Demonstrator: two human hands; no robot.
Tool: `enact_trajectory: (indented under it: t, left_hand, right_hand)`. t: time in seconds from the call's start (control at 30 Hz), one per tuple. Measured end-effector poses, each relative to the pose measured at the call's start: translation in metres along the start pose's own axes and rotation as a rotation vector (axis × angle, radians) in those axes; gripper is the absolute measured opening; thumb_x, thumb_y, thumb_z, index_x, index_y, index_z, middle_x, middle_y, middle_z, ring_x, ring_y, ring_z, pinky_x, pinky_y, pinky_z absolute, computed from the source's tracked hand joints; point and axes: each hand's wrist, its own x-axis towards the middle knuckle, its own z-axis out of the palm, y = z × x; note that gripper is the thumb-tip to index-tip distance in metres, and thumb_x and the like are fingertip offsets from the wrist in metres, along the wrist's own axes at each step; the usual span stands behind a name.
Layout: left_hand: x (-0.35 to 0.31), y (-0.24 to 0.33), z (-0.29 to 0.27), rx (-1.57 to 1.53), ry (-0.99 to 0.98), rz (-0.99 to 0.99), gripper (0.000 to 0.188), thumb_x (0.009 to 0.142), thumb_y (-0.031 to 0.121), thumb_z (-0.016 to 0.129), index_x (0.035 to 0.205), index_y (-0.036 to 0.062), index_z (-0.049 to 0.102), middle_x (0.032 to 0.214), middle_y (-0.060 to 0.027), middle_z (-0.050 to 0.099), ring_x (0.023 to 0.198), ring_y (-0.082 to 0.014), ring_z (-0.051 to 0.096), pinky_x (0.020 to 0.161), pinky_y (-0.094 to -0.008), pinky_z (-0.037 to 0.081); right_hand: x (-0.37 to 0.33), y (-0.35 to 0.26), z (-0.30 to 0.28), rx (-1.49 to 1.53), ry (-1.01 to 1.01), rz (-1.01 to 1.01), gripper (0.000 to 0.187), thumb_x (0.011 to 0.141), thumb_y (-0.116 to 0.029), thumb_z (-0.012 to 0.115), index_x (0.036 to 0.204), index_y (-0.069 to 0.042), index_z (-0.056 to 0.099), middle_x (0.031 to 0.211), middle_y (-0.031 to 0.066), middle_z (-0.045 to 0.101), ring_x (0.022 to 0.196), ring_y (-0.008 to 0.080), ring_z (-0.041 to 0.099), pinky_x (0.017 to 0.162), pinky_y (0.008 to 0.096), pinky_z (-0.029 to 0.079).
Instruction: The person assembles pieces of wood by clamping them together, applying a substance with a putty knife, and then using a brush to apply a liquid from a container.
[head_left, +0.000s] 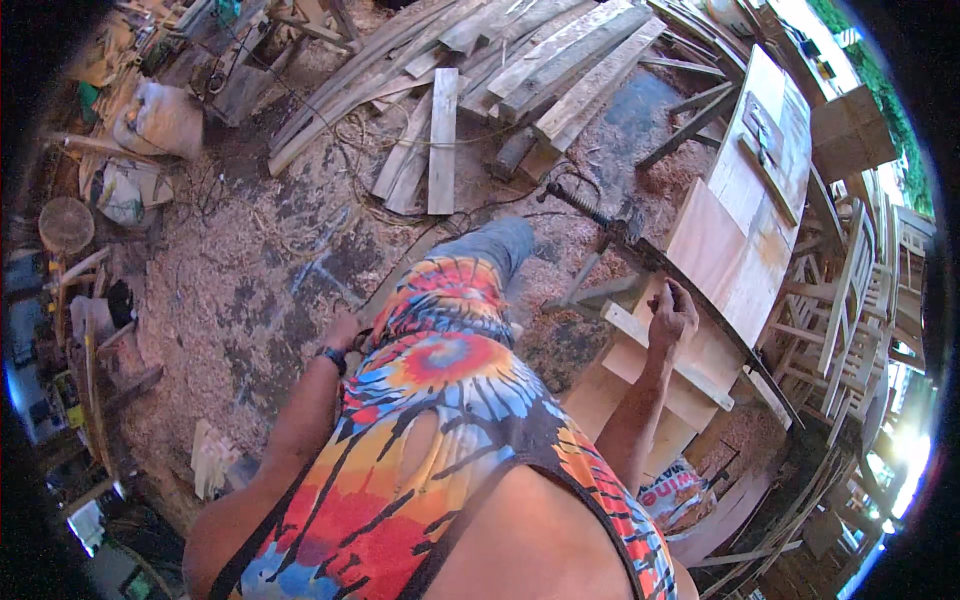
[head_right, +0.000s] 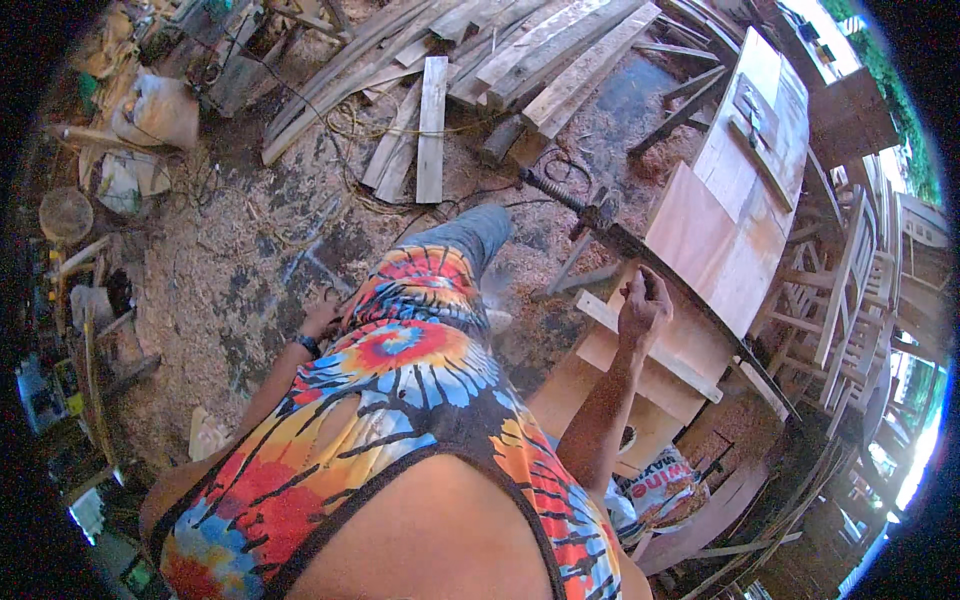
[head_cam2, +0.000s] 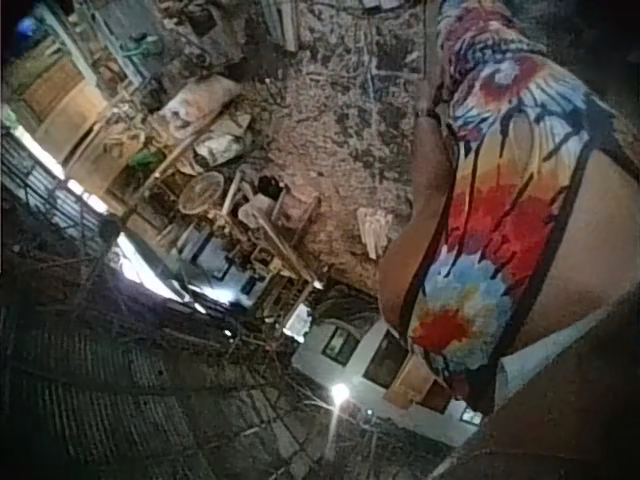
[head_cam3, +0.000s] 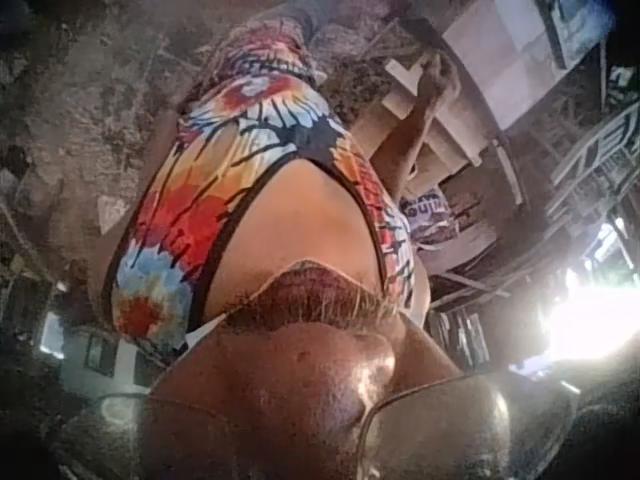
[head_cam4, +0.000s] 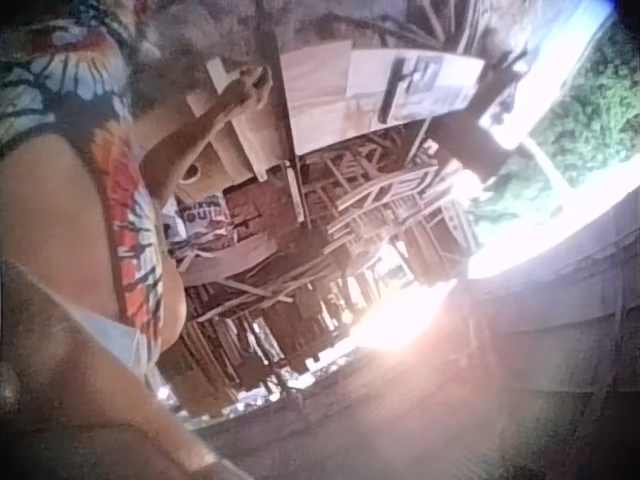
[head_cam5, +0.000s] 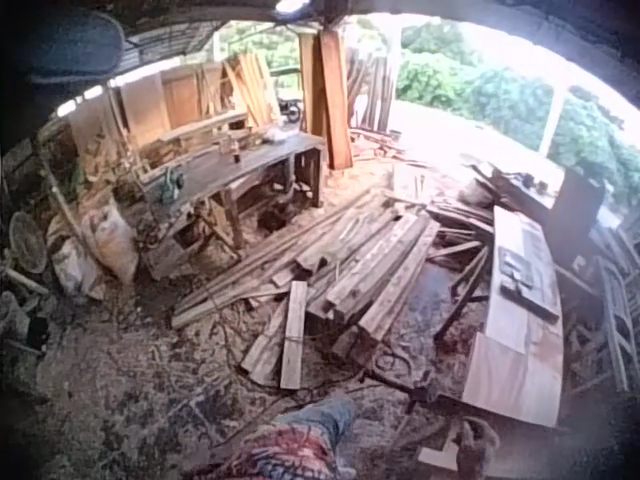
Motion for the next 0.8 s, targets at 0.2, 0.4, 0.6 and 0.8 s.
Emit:
enact_trajectory:
  t: [0.2,0.4,0.6,0.8]
  left_hand:
    - [0.024,-0.026,0.003,0.145,-0.040,0.137,0.042,0.082,0.038,0.072,0.115,0.0133,0.072,0.105,-0.0219,0.072,0.096,-0.0357,0.070,0.084,-0.0450,0.055]
    - [0.158,-0.002,-0.100,-0.046,-0.187,0.087,0.036,0.085,0.039,0.071,0.102,0.0069,0.074,0.095,-0.0173,0.074,0.081,-0.0346,0.072,0.074,-0.0445,0.057]
    - [0.341,0.123,-0.274,-0.327,-0.039,-0.070,0.038,0.092,0.038,0.068,0.094,0.0000,0.070,0.083,-0.0138,0.071,0.071,-0.0269,0.068,0.062,-0.0388,0.053]
    - [0.445,0.278,-0.464,-0.464,-0.029,0.031,0.034,0.091,0.032,0.068,0.096,-0.0019,0.070,0.087,-0.0134,0.072,0.076,-0.0204,0.070,0.068,-0.0355,0.055]
  right_hand:
    - [0.015,-0.016,0.018,-0.107,0.005,-0.068,0.023,0.093,-0.012,0.066,0.108,0.003,0.071,0.092,0.0131,0.075,0.082,0.0180,0.070,0.076,0.0314,0.054]
    - [0.051,0.008,0.025,-0.158,0.132,-0.008,0.022,0.093,-0.011,0.066,0.108,0.005,0.071,0.087,0.0097,0.072,0.075,0.0141,0.065,0.068,0.0286,0.052]
    - [0.155,-0.075,0.118,-0.148,0.201,0.141,0.024,0.095,-0.012,0.064,0.112,0.004,0.069,0.089,0.0076,0.068,0.075,0.0142,0.063,0.065,0.0297,0.052]
    - [0.240,-0.120,0.211,-0.635,0.132,-0.022,0.026,0.091,-0.016,0.066,0.110,0.000,0.072,0.086,0.0144,0.072,0.073,0.0194,0.068,0.068,0.0344,0.054]
